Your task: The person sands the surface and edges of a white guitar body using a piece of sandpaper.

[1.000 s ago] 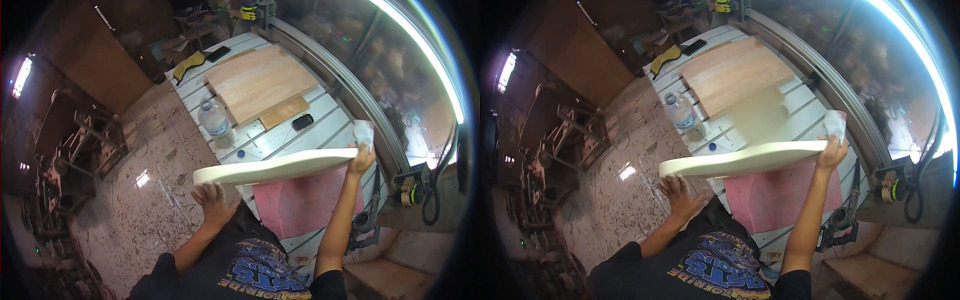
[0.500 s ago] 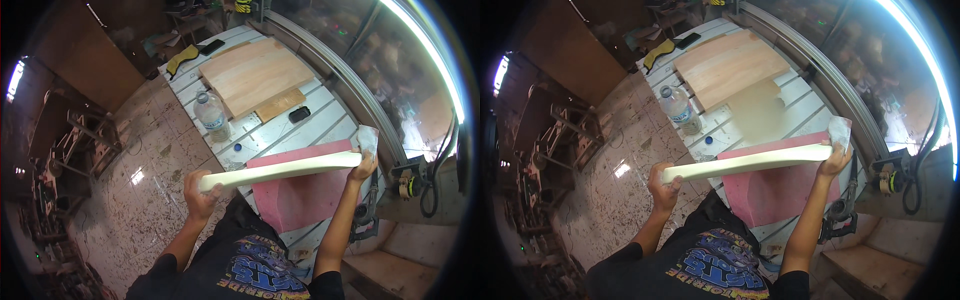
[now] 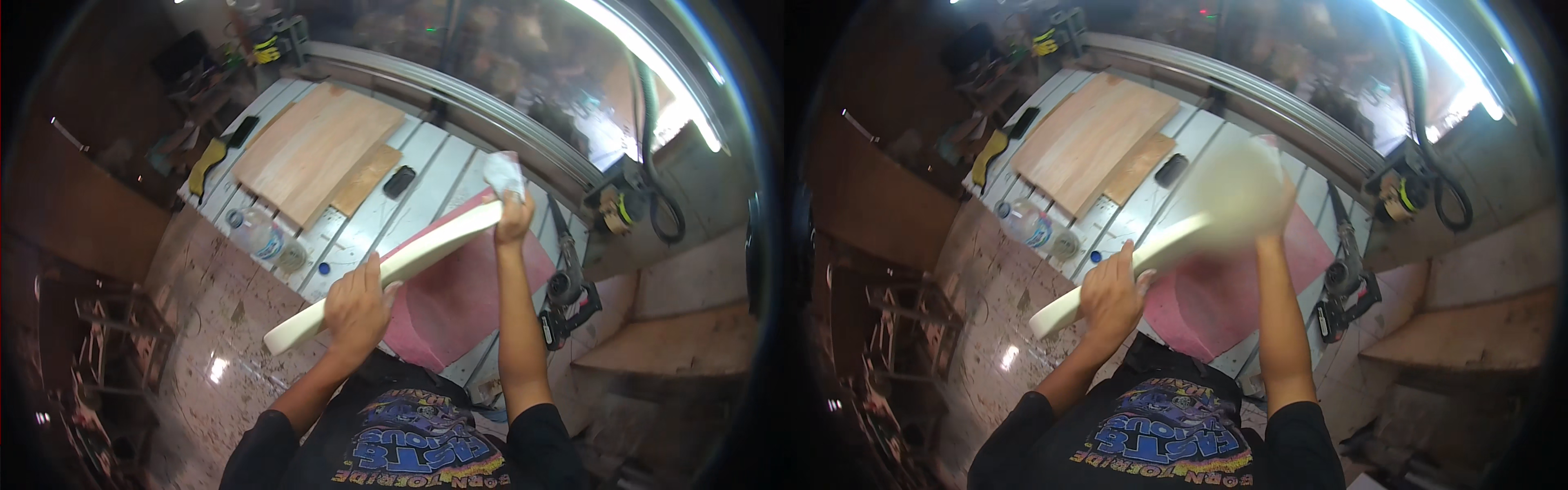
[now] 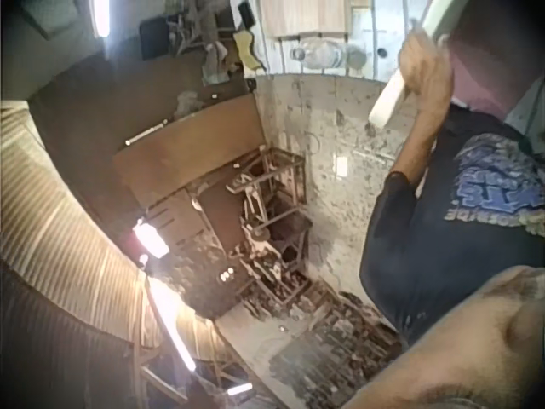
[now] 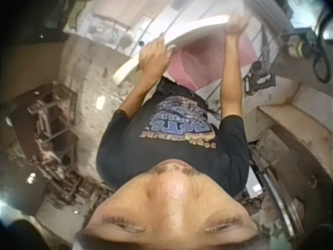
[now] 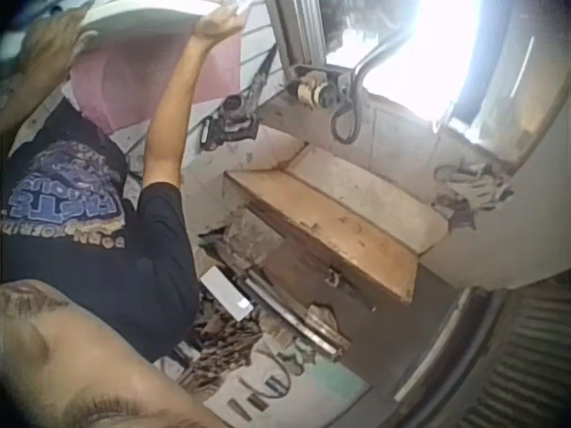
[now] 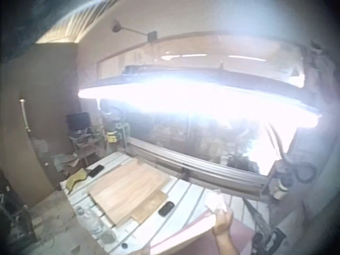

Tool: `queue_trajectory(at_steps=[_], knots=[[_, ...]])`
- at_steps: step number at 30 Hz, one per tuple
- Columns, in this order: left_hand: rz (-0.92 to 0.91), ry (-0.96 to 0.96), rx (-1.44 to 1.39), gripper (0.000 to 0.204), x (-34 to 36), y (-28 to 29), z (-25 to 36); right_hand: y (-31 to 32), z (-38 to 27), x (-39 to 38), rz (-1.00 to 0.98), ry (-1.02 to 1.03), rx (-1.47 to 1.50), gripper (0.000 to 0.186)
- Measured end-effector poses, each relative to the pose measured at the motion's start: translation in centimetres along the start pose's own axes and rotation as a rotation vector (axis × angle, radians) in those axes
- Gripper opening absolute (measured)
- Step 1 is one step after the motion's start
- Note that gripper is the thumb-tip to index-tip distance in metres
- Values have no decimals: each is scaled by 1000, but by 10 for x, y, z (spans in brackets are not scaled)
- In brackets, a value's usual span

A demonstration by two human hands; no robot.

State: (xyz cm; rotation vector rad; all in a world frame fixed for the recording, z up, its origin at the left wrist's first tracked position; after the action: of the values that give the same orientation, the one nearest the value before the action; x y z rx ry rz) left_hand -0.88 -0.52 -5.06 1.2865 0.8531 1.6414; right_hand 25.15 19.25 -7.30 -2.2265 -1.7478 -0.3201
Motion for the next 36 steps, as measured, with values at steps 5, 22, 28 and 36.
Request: queue_trajectory(at_steps=[5, 22, 28, 36], knots=[[166, -97, -234, 43, 68, -7, 77, 1, 8, 6, -16, 44, 105, 34], [-229, -140, -117, 53, 110, -26, 86, 0, -8, 7, -85, 93, 109, 34], [-239, -341, -178, 47, 98, -15, 102, 37, -45, -36, 170, 370, -9, 32], [-345, -587, -320, 41, 73, -19, 164, 138, -27, -92, 504, -17, 347, 35]])
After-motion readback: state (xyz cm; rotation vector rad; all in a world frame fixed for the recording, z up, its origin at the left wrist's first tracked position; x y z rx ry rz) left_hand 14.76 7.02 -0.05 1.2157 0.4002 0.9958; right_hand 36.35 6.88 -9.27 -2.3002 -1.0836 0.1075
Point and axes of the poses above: each hand's wrist, its own x-axis towards the middle knuckle, its own y-axis out of the back of the hand, z = x × y, the point moved 9 cm from there along x, towards the middle knuckle, and after that the axes turned 6 degrees about x, right-handed, at the moved point
